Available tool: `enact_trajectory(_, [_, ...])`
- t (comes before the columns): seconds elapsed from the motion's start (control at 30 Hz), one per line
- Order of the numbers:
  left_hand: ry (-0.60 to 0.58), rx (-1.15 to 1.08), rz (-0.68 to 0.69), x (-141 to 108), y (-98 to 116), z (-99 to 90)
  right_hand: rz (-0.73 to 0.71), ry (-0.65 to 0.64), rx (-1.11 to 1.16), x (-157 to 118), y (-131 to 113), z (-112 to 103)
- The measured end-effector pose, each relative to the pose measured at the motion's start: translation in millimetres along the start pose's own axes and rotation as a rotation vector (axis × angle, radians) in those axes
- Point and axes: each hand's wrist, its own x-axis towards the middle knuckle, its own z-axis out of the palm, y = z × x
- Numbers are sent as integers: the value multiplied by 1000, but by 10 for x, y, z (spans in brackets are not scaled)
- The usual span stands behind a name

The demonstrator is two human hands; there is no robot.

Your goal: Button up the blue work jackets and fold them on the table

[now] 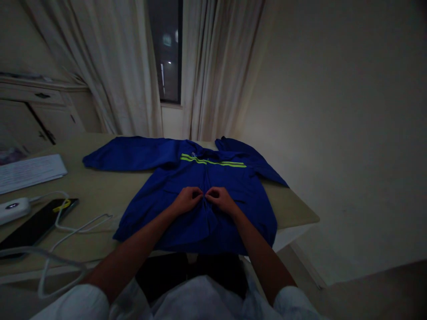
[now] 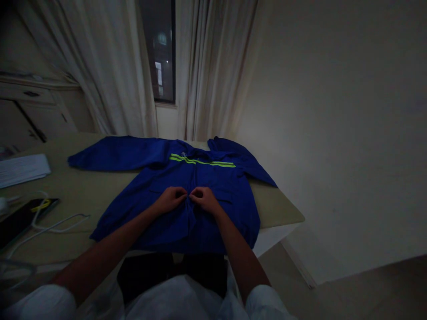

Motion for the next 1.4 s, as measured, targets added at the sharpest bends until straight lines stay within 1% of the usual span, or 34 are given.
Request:
enact_trajectory(0.13, [-13, -25, 0, 16, 33, -10, -37, 71, 28, -44, 35, 66])
enact_trajectory(0.27, [-32, -114, -2, 37, 57, -16, -98, 107, -44, -73, 24, 105])
enact_trajectory(0.37, [-43, -125, 12, 64, 20, -6, -130, 129, -103, -97, -14, 117])
enact_trajectory(0.53, [-70, -181, -17, 97, -75, 18, -208, 176, -164, -128, -52, 125])
enact_trajectory(0.67, [-50, -226, -43, 109, -67, 43, -298, 200, -239, -128, -34, 127])
enact_trajectory(0.8, [-3, -272, -99, 111, 9, 38, -369, 214, -325, -123, -19, 140])
enact_trajectory(1.0, [-36, -497, -294, 98, 112, -4, -474, 277, -402, -115, -41, 170])
enact_trajectory(1.1, [-44, -577, -360, 110, 104, 20, -514, 266, -514, -110, -65, 171])
enact_trajectory(1.23, [-66, -600, -436, 121, 64, 72, -543, 185, -677, -106, -73, 154])
enact_trajectory(1.3, [-60, -588, -422, 113, 59, 80, -543, 164, -674, -108, -59, 146])
enact_trajectory(1.4, [-62, -574, -378, 95, 72, 64, -513, 183, -585, -117, -30, 143])
